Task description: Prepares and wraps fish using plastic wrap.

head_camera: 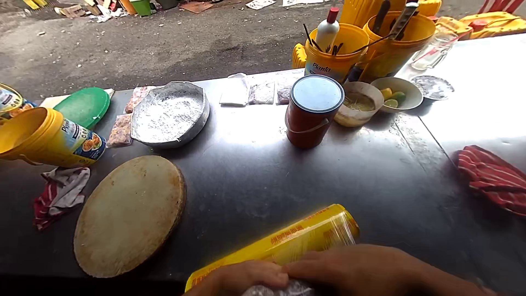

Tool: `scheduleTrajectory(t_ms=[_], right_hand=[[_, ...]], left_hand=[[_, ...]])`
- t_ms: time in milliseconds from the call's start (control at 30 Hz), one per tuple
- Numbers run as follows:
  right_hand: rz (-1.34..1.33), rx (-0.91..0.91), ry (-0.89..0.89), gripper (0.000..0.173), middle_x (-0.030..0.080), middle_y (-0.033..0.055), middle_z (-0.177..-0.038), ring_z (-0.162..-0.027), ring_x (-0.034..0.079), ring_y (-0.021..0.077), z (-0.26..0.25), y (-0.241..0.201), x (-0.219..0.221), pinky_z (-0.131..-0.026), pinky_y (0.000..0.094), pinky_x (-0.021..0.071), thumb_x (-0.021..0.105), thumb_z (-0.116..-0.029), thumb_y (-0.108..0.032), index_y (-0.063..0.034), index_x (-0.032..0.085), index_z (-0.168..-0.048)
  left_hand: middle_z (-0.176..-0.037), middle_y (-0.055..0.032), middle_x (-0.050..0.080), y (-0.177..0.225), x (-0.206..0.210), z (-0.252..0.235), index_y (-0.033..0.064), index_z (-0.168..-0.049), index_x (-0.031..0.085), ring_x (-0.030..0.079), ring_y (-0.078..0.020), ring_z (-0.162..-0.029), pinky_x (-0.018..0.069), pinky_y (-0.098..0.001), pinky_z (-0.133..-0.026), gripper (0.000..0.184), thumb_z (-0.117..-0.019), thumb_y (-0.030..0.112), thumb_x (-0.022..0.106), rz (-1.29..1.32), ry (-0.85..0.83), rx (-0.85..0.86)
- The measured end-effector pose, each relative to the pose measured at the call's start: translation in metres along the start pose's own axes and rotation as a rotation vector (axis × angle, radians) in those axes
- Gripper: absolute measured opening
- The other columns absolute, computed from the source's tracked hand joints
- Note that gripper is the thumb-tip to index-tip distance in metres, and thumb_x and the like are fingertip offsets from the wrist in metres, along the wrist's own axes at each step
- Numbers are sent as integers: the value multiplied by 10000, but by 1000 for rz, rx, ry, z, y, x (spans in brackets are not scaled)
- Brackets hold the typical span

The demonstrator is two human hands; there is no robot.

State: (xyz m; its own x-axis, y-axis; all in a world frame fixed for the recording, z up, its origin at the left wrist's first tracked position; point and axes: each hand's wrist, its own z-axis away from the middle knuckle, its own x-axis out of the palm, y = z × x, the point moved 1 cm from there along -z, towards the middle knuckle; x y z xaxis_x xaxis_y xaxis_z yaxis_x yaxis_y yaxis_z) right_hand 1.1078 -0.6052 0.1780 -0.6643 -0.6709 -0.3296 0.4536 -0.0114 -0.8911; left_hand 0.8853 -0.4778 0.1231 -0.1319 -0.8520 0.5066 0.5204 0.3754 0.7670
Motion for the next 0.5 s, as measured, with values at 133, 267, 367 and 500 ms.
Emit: scheduleTrajectory(t_ms=[133, 267, 367, 500], right_hand=[[-354, 81, 68, 522, 722, 81, -1062, -977, 689, 198, -24, 72, 43, -865, 469, 558, 793, -876, -446, -130, 658, -1269], [-901, 65, -148, 302, 726, -65, -899, -795, 681, 40, -32, 111, 53, -722, 268, 580, 714, -916, -479, -211, 708, -1056], [-923, 81, -246, 273, 712, -70, -843, -734, 666, 32, -38, 111, 40, -662, 252, 567, 702, -917, -490, -226, 704, -985], [-768, 148, -432, 273, 681, -77, -766, -671, 649, 34, -61, 91, 17, -599, 264, 545, 727, -820, -481, -224, 668, -891]], left_hand=[[-1343, -71, 644, -16, -29, 17, 153, -1457, 537, 633, -159, -1185, 525, -411, -1006, 818, -1006, 742, 193, -49, 299, -162], [-1288, -164, 666, -18, -17, 99, 76, -1563, 338, 698, -247, -1112, 577, -460, -979, 774, -994, 542, 581, -208, 403, -122], [-1006, -127, 748, -27, 1, 127, -19, -1252, 638, 729, -181, -887, 601, -397, -847, 338, -1001, 205, 665, -531, 714, -8], [-947, -36, 717, -28, -20, 104, 48, -896, 737, 664, -95, -964, 551, -288, -880, 305, -1020, 300, 620, -660, 922, 325]])
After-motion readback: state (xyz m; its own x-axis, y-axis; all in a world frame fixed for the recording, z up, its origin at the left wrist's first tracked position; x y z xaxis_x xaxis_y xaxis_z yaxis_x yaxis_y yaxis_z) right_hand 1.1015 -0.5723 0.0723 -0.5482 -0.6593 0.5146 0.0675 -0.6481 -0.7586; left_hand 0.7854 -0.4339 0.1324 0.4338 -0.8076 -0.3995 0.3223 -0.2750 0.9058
